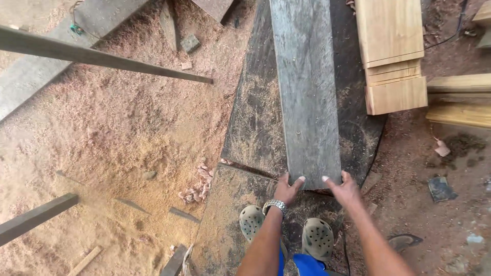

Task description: The person uses an electric planer to smooth and level several wooden boards on a workbench.

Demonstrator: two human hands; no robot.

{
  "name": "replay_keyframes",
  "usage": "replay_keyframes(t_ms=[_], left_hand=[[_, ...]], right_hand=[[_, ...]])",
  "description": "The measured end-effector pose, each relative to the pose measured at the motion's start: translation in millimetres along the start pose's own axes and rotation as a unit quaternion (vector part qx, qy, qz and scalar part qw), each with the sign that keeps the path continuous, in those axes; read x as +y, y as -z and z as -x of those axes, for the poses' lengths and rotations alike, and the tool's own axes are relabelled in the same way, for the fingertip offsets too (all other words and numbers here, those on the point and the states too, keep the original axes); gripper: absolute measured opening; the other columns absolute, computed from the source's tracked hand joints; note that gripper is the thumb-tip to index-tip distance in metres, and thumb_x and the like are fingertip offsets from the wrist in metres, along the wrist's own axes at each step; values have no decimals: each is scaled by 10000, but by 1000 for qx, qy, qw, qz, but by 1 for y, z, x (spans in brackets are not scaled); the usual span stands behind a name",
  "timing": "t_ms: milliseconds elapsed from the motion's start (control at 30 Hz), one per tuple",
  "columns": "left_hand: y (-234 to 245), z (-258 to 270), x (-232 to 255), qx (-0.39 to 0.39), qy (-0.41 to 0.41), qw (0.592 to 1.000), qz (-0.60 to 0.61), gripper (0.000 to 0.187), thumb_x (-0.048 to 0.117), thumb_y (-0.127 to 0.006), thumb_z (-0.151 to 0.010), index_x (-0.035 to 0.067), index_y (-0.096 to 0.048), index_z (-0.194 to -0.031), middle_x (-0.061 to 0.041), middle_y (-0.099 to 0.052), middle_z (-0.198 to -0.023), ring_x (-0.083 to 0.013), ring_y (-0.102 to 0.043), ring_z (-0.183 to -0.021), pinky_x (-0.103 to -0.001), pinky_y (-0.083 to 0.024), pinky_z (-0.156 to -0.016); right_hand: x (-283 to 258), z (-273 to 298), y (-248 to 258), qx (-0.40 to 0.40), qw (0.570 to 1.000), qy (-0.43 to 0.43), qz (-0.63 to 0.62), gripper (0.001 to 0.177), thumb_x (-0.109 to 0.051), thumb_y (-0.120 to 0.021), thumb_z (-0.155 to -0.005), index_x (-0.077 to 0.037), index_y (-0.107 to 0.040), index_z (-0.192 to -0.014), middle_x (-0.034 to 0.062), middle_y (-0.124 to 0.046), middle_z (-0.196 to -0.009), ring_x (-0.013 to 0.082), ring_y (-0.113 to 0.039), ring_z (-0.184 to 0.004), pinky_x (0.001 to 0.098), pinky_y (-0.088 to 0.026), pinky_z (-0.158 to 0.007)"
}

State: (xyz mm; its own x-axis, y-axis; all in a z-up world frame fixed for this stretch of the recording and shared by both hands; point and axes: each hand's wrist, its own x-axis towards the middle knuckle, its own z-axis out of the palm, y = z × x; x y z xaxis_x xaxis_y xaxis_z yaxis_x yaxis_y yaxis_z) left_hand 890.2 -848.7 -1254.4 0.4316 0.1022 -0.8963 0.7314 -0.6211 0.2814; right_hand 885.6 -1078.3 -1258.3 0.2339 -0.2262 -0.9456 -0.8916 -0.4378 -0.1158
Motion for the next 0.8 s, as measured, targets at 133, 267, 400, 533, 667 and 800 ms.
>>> replay_keyframes(t_ms=[133, 267, 400, 533, 667, 800], left_hand=[[23, 43, 58, 26, 48, 997, 58, 898, 544, -763, -757, -1, -463, -1405, -288, -619, -1313, -385, -623, -1194, -455, -469, -1052], [56, 93, 59, 67, 79, 988, 112, 859, 519, -777, -723, 17, -448, -1338, -259, -700, -1184, -337, -711, -1051, -422, -543, -954], [106, 178, 105, 115, 69, 988, 71, 881, 511, -866, -687, -15, -484, -1281, -247, -695, -1149, -316, -710, -1032, -392, -559, -914], [153, 286, 123, 73, 123, 986, 83, 920, 519, -901, -659, -24, -496, -1281, -231, -702, -1138, -291, -727, -1029, -378, -569, -915], [193, 411, 168, 85, 71, 993, 35, 812, 497, -907, -678, -6, -544, -1202, -212, -741, -1063, -313, -751, -963, -413, -580, -874], [248, 512, 225, 94, 97, 987, -83, 810, 458, -865, -694, 30, -448, -1241, -236, -729, -1012, -393, -732, -912, -472, -586, -823]], right_hand=[[-23, 33, 3, -41, 996, -55, 62, 1026, -609, -737, -777, -70, -385, -1576, 211, -589, -1457, 347, -604, -1333, 487, -502, -1108], [-22, 89, 4, -30, 998, 42, 26, 1066, -612, -783, -767, 38, -371, -1504, 296, -534, -1419, 393, -569, -1286, 503, -501, -1050], [-43, 196, 43, -89, 994, 19, 58, 1000, -667, -666, -794, 8, -426, -1492, 247, -655, -1335, 349, -691, -1198, 469, -567, -1004], [-16, 301, 62, -39, 996, 72, 28, 989, -672, -703, -770, 16, -463, -1439, 277, -670, -1269, 378, -666, -1190, 473, -529, -1000], [2, 409, 64, -156, 982, 102, -24, 843, -606, -725, -801, -42, -519, -1394, 195, -754, -1137, 319, -740, -1028, 425, -583, -898], [-56, 526, 96, -361, 919, -68, -146, 554, -489, -693, -907, -107, -636, -1304, 102, -740, -900, 230, -730, -779, 382, -545, -664]])
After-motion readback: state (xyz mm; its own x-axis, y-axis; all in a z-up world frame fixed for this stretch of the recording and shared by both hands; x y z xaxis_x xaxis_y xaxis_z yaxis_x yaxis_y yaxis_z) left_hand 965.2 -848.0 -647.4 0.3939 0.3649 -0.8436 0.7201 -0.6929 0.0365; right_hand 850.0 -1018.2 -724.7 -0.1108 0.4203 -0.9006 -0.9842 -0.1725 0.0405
